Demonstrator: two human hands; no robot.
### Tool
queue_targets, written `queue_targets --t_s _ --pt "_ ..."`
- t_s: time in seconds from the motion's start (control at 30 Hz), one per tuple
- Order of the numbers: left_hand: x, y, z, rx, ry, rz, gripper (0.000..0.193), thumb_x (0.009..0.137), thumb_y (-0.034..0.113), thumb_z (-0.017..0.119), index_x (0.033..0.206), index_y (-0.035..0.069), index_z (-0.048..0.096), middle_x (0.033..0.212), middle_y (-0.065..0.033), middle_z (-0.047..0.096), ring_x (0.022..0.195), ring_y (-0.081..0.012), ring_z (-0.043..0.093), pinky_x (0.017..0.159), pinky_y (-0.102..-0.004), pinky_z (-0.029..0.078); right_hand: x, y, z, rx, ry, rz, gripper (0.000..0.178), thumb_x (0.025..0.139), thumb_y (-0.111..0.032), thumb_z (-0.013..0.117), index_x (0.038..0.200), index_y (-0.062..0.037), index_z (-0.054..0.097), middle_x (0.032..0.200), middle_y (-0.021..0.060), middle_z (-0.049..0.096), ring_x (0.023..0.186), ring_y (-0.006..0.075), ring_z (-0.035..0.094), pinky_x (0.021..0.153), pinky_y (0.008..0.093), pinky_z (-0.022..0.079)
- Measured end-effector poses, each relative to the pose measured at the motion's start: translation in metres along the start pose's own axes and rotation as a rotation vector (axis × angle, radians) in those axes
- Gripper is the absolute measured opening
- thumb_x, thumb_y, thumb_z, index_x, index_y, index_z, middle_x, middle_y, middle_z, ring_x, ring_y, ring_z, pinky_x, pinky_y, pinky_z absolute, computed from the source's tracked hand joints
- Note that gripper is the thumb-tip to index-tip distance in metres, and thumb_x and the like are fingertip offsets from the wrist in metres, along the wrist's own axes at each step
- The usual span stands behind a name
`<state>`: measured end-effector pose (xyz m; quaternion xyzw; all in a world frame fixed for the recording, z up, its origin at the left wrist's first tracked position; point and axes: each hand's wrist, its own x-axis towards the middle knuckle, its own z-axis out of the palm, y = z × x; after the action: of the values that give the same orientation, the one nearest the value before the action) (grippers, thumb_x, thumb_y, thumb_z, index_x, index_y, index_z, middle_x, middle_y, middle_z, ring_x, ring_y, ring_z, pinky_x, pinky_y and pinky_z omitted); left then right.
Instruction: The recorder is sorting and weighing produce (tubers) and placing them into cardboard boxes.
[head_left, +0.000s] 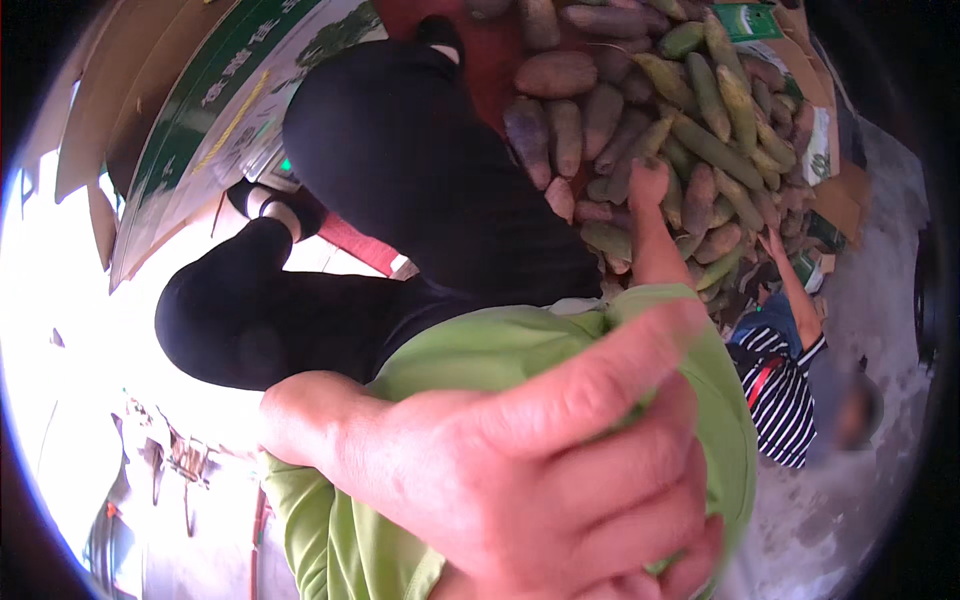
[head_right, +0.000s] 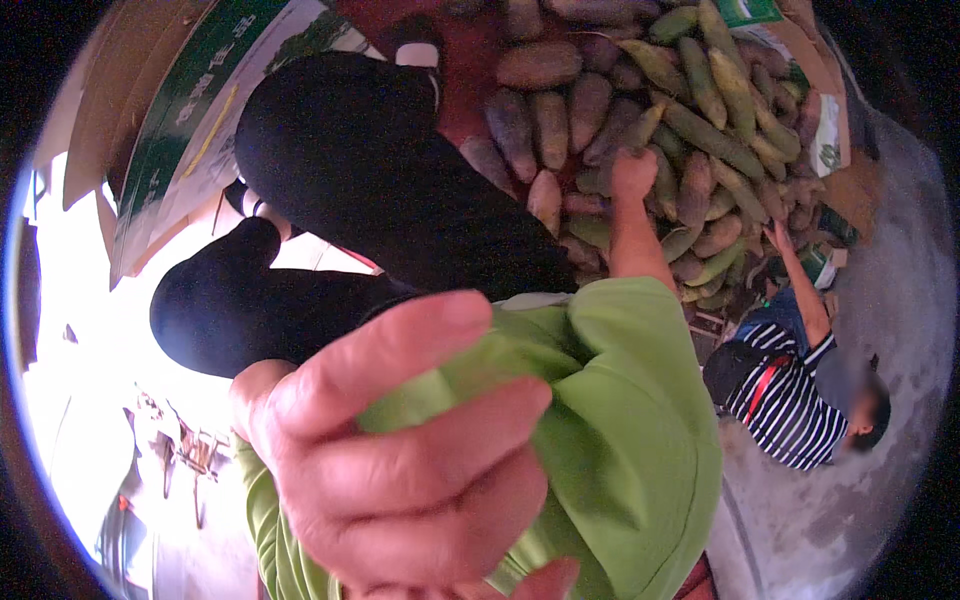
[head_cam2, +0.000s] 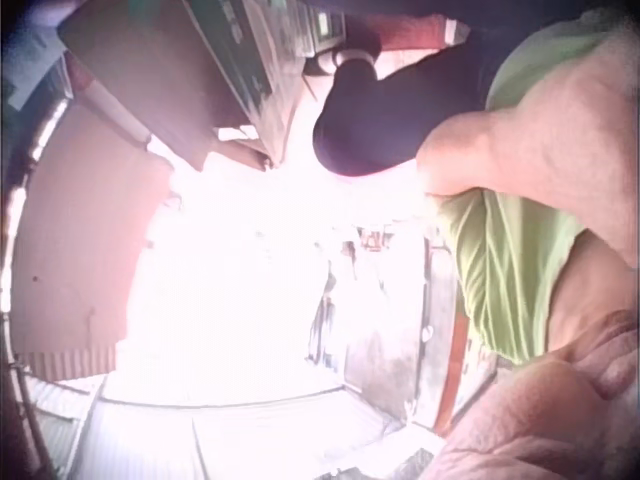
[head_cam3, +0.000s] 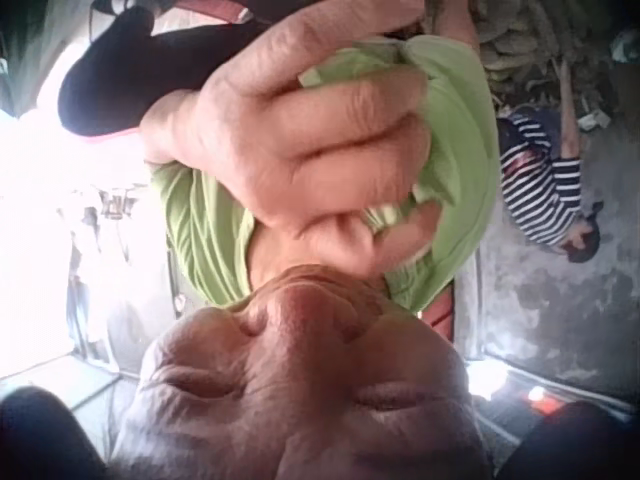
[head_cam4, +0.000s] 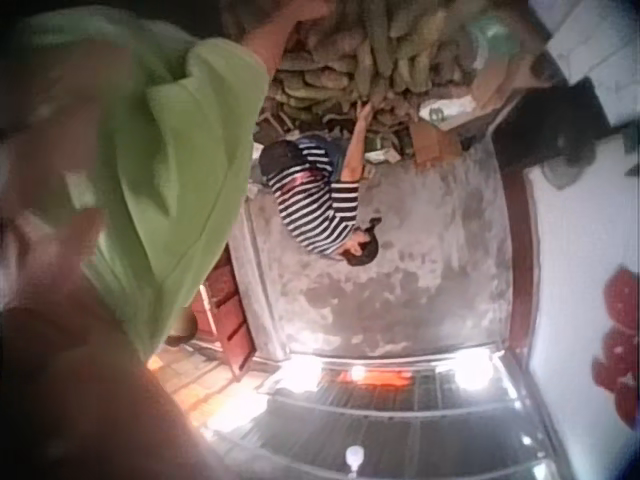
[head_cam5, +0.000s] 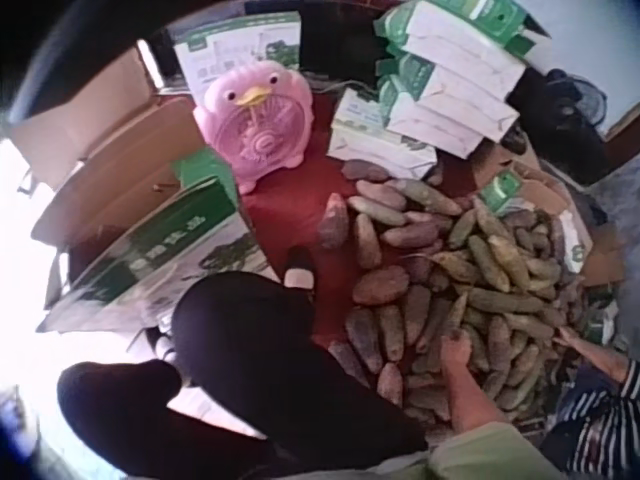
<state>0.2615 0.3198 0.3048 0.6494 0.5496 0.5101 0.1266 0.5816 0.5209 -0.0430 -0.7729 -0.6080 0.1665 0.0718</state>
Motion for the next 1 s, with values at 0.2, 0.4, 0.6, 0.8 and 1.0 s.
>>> queue_targets --t_s 0.2,0.4,0.6,0.8,1.0 --pt "-0.021 -0.016 -0.005 -0.085 0.116 -0.109 0.016 0.068 0.023 0.062 0.08 0.016 0.053 0.069 -0.004 0.054 0.065 -0.0254 0.061 0.079 -0.0504 0.051 0.061 0.08 0.045 0.264 -0.116 0.306 0.081 0.07 -0.038 0.078 0.127 0.0066 0.043 0.128 0.0244 0.048 0.114 0.0391 0.051 0.09 0.0479 0.048" --pt "-0.011 -0.006 -0.004 -0.079 0.162 -0.216 0.015 0.07 0.025 0.061 0.075 0.014 0.052 0.068 -0.0042 0.053 0.064 -0.025 0.06 0.079 -0.0479 0.052 0.033 0.013 0.054 0.393 -0.345 0.491 0.077 0.07 -0.029 0.081 0.124 0.0107 0.043 0.127 0.0216 0.05 0.112 0.0327 0.052 0.09 0.0415 0.045" --pt "-0.009 -0.004 -0.022 -0.096 0.342 -0.272 0.017 0.071 0.026 0.06 0.07 0.012 0.052 0.067 -0.0044 0.053 0.063 -0.0245 0.059 0.078 -0.0454 0.053 0.028 -0.001 0.026 0.377 -0.292 0.634 0.061 0.066 -0.013 0.083 0.11 0.0145 0.052 0.113 0.019 0.058 0.099 0.0342 0.057 0.08 0.0425 0.049" --pt "-0.004 -0.008 -0.031 -0.205 0.47 -0.27 0.021 0.073 0.028 0.058 0.066 0.009 0.052 0.066 -0.0046 0.053 0.062 -0.024 0.058 0.077 -0.0429 0.054 0.021 -0.02 0.04 0.492 -0.323 0.429 0.067 0.069 -0.009 0.08 0.123 0.0097 0.045 0.124 0.0178 0.053 0.112 0.0292 0.052 0.095 0.0408 0.042" --pt "0.003 -0.016 -0.024 -0.021 0.568 0.154 0.02 0.075 0.022 0.054 0.064 0.006 0.049 0.062 -0.0043 0.048 0.056 -0.02 0.055 0.072 -0.0424 0.054 0.022 -0.12 -0.005 0.635 -0.536 -0.004 0.062 0.074 -0.013 0.076 0.125 0.005 0.047 0.124 0.0136 0.053 0.113 0.0255 0.051 0.094 0.0361 0.041"
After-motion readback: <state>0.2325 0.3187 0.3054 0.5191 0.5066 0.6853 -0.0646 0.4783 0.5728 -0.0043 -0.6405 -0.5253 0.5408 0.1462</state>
